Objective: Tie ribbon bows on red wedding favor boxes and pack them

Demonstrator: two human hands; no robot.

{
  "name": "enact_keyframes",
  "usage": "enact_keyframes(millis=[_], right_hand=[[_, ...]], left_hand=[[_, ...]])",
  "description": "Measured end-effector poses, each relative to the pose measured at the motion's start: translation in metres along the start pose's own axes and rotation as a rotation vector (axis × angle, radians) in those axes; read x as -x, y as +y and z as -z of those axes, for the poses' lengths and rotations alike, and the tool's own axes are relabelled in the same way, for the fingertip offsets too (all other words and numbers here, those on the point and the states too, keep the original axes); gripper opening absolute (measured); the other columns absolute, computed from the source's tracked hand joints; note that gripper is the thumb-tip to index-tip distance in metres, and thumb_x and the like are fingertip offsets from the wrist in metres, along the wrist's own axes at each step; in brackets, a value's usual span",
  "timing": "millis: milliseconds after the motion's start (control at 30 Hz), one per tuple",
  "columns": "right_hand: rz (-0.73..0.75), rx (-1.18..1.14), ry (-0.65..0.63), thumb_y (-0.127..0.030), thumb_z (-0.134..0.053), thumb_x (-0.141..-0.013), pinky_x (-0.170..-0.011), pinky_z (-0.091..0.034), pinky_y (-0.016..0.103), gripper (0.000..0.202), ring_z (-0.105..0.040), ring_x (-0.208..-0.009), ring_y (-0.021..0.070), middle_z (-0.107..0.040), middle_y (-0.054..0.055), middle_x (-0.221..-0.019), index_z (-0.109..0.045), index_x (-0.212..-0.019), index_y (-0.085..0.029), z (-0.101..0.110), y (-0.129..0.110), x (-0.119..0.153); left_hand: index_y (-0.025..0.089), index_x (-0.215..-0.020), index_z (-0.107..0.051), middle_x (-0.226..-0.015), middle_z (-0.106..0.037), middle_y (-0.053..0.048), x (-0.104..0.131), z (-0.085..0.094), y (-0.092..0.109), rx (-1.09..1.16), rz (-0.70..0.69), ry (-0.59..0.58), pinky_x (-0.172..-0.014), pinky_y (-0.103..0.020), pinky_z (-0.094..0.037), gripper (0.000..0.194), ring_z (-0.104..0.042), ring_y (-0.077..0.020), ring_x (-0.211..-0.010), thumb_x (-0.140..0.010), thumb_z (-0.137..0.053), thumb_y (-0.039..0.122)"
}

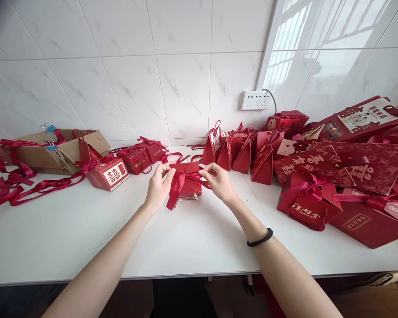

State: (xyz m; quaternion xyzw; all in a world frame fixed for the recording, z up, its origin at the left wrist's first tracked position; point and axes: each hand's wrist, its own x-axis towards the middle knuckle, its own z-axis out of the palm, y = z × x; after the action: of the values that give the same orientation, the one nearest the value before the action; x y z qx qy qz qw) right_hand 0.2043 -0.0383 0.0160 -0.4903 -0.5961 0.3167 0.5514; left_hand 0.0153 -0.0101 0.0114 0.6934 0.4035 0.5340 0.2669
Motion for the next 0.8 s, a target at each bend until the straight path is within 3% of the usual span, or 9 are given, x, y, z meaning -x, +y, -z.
enact_keyframes(millis=[100, 200, 300, 400, 600, 700, 800], right_hand=[[0.008, 0.016, -0.029, -0.064, -0.059, -0.073, -0.069, -0.048, 0.030, 0.046, -0.059, -0.082, 0.0185, -0.063, 0.005, -0.087, -0.051, -0.082, -0.020, -0.0013, -0.0005, 0.0026], [-0.019, 0.043, -0.049, -0.059, -0.061, -0.075, -0.083, -0.048, 0.036, 0.048, -0.057, -0.102, 0.0217, -0.060, 0.008, -0.109, -0.049, -0.100, -0.021, -0.0039, 0.0009, 0.0042], [-0.029, 0.030, -0.128, -0.051, -0.066, -0.074, -0.095, -0.044, 0.042, 0.053, -0.050, -0.118, 0.0237, -0.056, 0.012, -0.123, -0.044, -0.112, -0.022, -0.0051, 0.0026, 0.0045], [-0.033, 0.002, -0.252, -0.043, -0.067, -0.075, -0.100, -0.042, 0.044, 0.059, -0.049, -0.122, 0.0234, -0.051, 0.012, -0.131, -0.039, -0.122, -0.023, -0.0030, 0.0017, 0.0050], [-0.058, 0.017, -0.313, -0.036, -0.065, -0.077, -0.105, -0.039, 0.041, 0.070, -0.045, -0.128, 0.0231, -0.050, 0.012, -0.134, -0.030, -0.135, -0.022, 0.0008, 0.0026, 0.0056], [-0.028, 0.019, -0.319, -0.032, -0.065, -0.076, -0.103, -0.042, 0.040, 0.073, -0.042, -0.130, 0.0235, -0.049, 0.012, -0.134, -0.028, -0.138, -0.021, 0.0004, 0.0051, 0.0050], [-0.044, 0.033, -0.343, -0.025, -0.064, -0.074, -0.095, -0.048, 0.042, 0.078, -0.050, -0.121, 0.0246, -0.053, 0.012, -0.126, -0.024, -0.141, -0.021, 0.0007, 0.0049, 0.0056]], left_hand=[[0.022, -0.083, -0.045, -0.118, -0.061, -0.006, 0.0011, -0.0009, -0.0006, -0.018, -0.022, 0.020, -0.081, -0.030, -0.046, 0.013, -0.060, -0.0191, -0.103, -0.090, -0.049, 0.032], [0.023, -0.084, -0.044, -0.118, -0.061, -0.007, 0.0021, -0.0017, 0.0001, -0.024, -0.042, 0.005, -0.074, -0.029, -0.047, 0.011, -0.060, -0.0202, -0.106, -0.090, -0.048, 0.031], [0.023, -0.088, -0.043, -0.118, -0.061, -0.007, 0.0027, -0.0022, 0.0007, -0.023, -0.058, 0.010, -0.080, -0.031, -0.048, 0.008, -0.059, -0.0201, -0.111, -0.091, -0.046, 0.030], [0.024, -0.093, -0.045, -0.118, -0.061, -0.007, 0.0025, -0.0017, 0.0001, -0.020, -0.062, 0.019, -0.086, -0.033, -0.047, 0.005, -0.055, -0.0198, -0.117, -0.092, -0.044, 0.028], [0.023, -0.095, -0.052, -0.121, -0.060, -0.006, 0.0016, 0.0010, 0.0004, 0.027, -0.027, 0.000, -0.091, -0.035, -0.046, 0.013, -0.056, -0.0204, -0.113, -0.092, -0.041, 0.028], [0.023, -0.098, -0.051, -0.119, -0.058, -0.007, 0.0026, 0.0001, 0.0028, 0.128, 0.002, -0.038, -0.089, -0.035, -0.048, 0.014, -0.055, -0.0221, -0.114, -0.088, -0.048, 0.032], [0.023, -0.110, -0.045, -0.120, -0.054, -0.008, 0.0041, -0.0032, 0.0034, 0.121, -0.013, -0.050, -0.093, -0.037, -0.048, 0.037, -0.051, -0.0233, -0.118, -0.079, -0.062, 0.031]])
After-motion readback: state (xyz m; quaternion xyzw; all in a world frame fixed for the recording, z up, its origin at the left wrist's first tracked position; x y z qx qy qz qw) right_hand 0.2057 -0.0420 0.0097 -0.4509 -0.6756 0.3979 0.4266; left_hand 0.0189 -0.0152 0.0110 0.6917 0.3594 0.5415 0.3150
